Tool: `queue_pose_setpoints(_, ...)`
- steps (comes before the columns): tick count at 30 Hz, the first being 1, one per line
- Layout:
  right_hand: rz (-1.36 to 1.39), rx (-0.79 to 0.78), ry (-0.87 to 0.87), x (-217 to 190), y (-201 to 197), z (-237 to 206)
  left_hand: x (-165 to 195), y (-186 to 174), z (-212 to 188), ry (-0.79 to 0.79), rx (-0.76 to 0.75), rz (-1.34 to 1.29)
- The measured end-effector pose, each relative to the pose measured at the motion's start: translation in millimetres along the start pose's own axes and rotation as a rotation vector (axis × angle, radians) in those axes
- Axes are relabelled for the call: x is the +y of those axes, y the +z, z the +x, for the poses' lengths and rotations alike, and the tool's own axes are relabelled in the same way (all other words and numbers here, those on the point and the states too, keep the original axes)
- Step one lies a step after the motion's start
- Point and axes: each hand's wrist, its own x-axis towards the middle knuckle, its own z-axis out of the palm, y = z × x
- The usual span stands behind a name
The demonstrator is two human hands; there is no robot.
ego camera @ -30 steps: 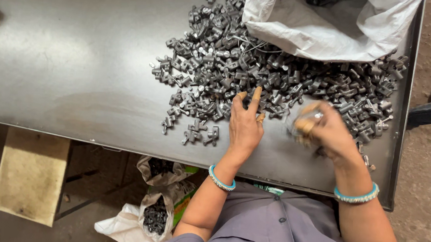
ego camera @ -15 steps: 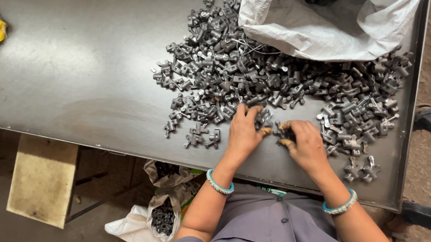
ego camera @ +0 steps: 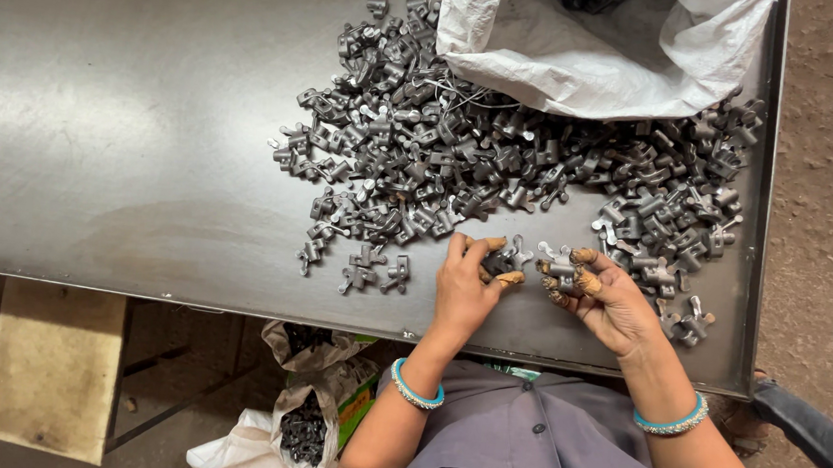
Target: The person picks small metal fittings one at a time from a large pile on a metal table, fits the pieces together by hand, and drops the completed pieces into bags below the table. They occasionally push the pile aside to reach more parts.
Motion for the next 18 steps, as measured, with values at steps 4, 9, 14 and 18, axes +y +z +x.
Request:
queue_pose_setpoints(4, -0.279, -0.084, -0.005, -16.5, 24.6, -3.0, -5.5, -11.7, -1.0, -0.044, -0.009, -0.101)
queue_pose_setpoints(9, -1.020, -0.096, -0.032, -73.1, 72.8, 5.2, -14.6, -23.8, -2.5, -0.151, 0.032, -0.147)
queue_pose_setpoints(14, -0.468, -0.282, -0.620, -84.7, 125.9, 9.7, -22.5, -34.7, -5.9, -0.193, 0.061, -0.155)
queue_pose_setpoints(18, -1.570, -0.283, -0.632, -39.0, 138.4, 7.0, -32.3, -36.0, -7.3, -0.245, 0.060, -0.244)
